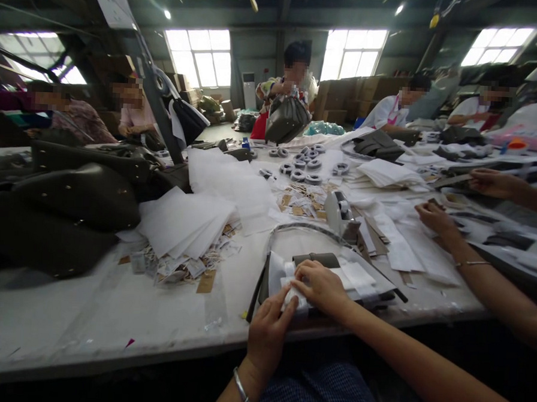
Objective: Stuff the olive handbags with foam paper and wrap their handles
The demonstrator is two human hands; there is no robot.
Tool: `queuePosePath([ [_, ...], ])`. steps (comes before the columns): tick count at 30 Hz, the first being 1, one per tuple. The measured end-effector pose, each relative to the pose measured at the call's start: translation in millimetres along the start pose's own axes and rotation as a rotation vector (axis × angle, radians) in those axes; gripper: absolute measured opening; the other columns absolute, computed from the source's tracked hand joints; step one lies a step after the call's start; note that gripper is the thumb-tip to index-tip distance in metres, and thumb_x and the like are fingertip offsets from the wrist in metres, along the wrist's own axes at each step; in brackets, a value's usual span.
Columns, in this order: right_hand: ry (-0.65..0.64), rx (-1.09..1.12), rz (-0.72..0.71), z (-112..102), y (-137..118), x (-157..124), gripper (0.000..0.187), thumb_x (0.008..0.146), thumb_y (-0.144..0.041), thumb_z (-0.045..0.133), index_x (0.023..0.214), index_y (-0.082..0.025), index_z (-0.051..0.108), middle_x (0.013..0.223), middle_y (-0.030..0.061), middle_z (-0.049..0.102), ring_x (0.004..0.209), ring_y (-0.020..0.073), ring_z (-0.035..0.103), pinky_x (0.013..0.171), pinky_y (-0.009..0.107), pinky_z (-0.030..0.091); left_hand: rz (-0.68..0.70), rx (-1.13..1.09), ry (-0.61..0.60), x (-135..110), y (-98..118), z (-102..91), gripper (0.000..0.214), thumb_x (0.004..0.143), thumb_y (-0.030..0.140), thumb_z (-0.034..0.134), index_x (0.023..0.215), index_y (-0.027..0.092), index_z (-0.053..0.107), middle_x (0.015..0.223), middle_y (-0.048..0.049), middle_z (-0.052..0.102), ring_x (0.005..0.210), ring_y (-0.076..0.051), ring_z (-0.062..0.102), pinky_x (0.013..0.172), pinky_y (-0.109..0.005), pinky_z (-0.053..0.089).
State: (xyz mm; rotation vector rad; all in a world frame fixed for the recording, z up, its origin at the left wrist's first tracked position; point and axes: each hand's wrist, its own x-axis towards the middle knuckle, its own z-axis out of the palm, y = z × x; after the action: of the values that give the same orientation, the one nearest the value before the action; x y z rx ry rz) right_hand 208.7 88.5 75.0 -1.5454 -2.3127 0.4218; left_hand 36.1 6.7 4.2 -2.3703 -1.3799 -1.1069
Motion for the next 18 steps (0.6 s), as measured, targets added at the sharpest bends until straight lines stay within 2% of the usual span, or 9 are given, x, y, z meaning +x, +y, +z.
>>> queuePosePath([
  [4, -0.020, -0.041, 0.014, 2.3, -2.9, 0.2, 0.016, 0.089, -0.035, 0.066, 0.080, -0.022, 0.067, 0.096, 0.0026, 0.069, 0.095, 0.0211, 0.062, 0.077, 0.029, 0.046, 0.020, -0.021, -0.094, 3.8, -2.6, -3.8, 0.039, 0.092, 0.007, 0.055, 0.128, 0.020, 0.060, 0.132, -0.0036, 0.065, 0.110, -0.022, 0.063, 0.094, -0.035, 0.057],
  [7, -0.021, -0.029, 0.009, -1.0, -1.8, 1.4, 0.012, 0.088, -0.032, 0.065, 0.082, -0.021, 0.068, 0.094, 0.0036, 0.069, 0.091, 0.0205, 0.064, 0.075, 0.028, 0.047, 0.002, -0.023, -0.101, 6.0, -2.4, -4.5, 0.038, 0.092, 0.007, 0.055, 0.128, 0.020, 0.060, 0.131, -0.0033, 0.066, 0.107, -0.022, 0.063, 0.092, -0.034, 0.058],
  [9, -0.007, 0.060, -0.080, -10.6, 6.4, 5.0, 0.011, 0.090, -0.027, 0.061, 0.084, -0.021, 0.068, 0.093, 0.0034, 0.070, 0.088, 0.0186, 0.065, 0.078, 0.027, 0.049, -0.002, -0.020, -0.090, 6.4, -1.9, -3.9, 0.038, 0.093, 0.006, 0.052, 0.128, 0.020, 0.060, 0.131, -0.0030, 0.066, 0.105, -0.022, 0.064, 0.091, -0.033, 0.058],
  [11, 0.095, 0.164, -0.163, -28.9, 24.3, 12.8, 0.014, 0.093, -0.026, 0.057, 0.093, -0.022, 0.070, 0.100, 0.0041, 0.072, 0.094, 0.0187, 0.066, 0.087, 0.028, 0.049, 0.004, -0.018, -0.069, 6.4, -1.7, -3.0, 0.038, 0.095, 0.007, 0.048, 0.129, 0.020, 0.060, 0.131, -0.0025, 0.066, 0.104, -0.021, 0.064, 0.089, -0.032, 0.058],
  [13, 0.275, 0.244, -0.057, -54.9, 51.5, 26.0, 0.019, 0.093, -0.028, 0.057, 0.106, -0.022, 0.070, 0.114, 0.0056, 0.071, 0.106, 0.0211, 0.064, 0.099, 0.032, 0.046, 0.012, -0.014, -0.048, 6.6, -1.7, -2.4, 0.036, 0.097, 0.009, 0.045, 0.128, 0.019, 0.060, 0.130, -0.0016, 0.066, 0.103, -0.020, 0.064, 0.088, -0.032, 0.059],
  [15, 0.406, 0.315, 0.225, -83.4, 84.2, 44.9, 0.028, 0.091, -0.028, 0.060, 0.116, -0.021, 0.067, 0.128, 0.0070, 0.065, 0.114, 0.0240, 0.061, 0.106, 0.036, 0.042, 0.018, -0.010, -0.024, 7.0, -1.9, -1.6, 0.036, 0.099, 0.011, 0.041, 0.126, 0.020, 0.062, 0.129, -0.0004, 0.067, 0.101, -0.019, 0.065, 0.088, -0.031, 0.058],
  [16, 0.430, 0.337, 0.332, -96.6, 100.7, 55.9, 0.030, 0.092, -0.028, 0.059, 0.120, -0.019, 0.065, 0.132, 0.0093, 0.062, 0.118, 0.0255, 0.059, 0.108, 0.038, 0.041, 0.019, -0.007, -0.014, 7.1, -2.1, -0.9, 0.036, 0.100, 0.012, 0.039, 0.126, 0.021, 0.063, 0.128, 0.0002, 0.068, 0.102, -0.019, 0.065, 0.087, -0.030, 0.058],
  [18, 0.397, 0.390, 0.486, -117.0, 130.2, 78.7, 0.028, 0.094, -0.026, 0.059, 0.118, -0.014, 0.064, 0.130, 0.0131, 0.062, 0.120, 0.0272, 0.057, 0.107, 0.043, 0.041, 0.023, -0.001, 0.023, 6.7, -3.0, 1.6, 0.037, 0.102, 0.015, 0.035, 0.125, 0.022, 0.064, 0.126, 0.0016, 0.068, 0.102, -0.017, 0.065, 0.087, -0.028, 0.057],
])
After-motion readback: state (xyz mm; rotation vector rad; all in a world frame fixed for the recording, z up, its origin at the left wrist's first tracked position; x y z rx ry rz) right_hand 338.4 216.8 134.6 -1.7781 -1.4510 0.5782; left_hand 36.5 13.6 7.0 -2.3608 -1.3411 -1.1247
